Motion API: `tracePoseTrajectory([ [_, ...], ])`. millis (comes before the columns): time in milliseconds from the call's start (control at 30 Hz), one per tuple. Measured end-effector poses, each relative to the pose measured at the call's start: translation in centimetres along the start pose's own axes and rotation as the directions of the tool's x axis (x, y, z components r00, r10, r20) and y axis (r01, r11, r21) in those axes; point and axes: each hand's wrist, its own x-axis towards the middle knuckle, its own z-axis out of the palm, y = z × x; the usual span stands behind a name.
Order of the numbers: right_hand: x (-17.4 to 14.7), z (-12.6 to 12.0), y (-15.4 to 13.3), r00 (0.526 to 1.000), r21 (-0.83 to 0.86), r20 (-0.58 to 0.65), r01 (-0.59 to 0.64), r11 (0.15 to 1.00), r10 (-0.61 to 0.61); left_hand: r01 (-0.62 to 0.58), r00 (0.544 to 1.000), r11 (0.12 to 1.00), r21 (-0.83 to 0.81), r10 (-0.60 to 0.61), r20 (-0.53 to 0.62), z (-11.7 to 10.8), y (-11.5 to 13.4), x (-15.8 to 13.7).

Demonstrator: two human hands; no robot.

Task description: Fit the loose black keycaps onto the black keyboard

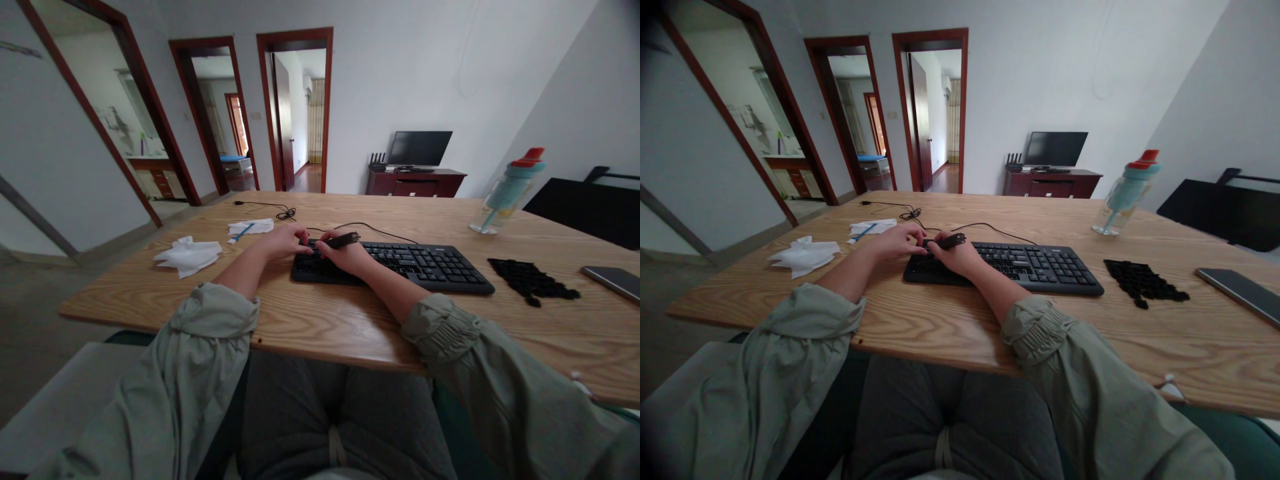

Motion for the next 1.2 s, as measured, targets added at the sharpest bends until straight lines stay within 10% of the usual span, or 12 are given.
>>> tracePoseTrajectory([
  [633, 2.0, -3.8, -2.2, 0.914, 0.027, 0.385, 0.130, 0.991, -0.130, -0.105, 0.994, 0.994, 0.021, 0.104, 0.022, 1.2, 3.1, 0.2],
  [900, 2.6, -3.2, -1.5, 0.994, 0.062, 0.087, -0.066, 0.996, 0.061, -0.030, 0.999, 0.999, -0.025, 0.031, 0.020, 1.5, 3.1, 1.1],
  [1200, 2.6, -1.9, -2.1, 0.998, -0.073, -0.058, 0.035, 0.997, -0.040, -0.084, 0.991, 0.996, 0.029, 0.087, -0.101, 1.9, 2.4, 1.1],
])
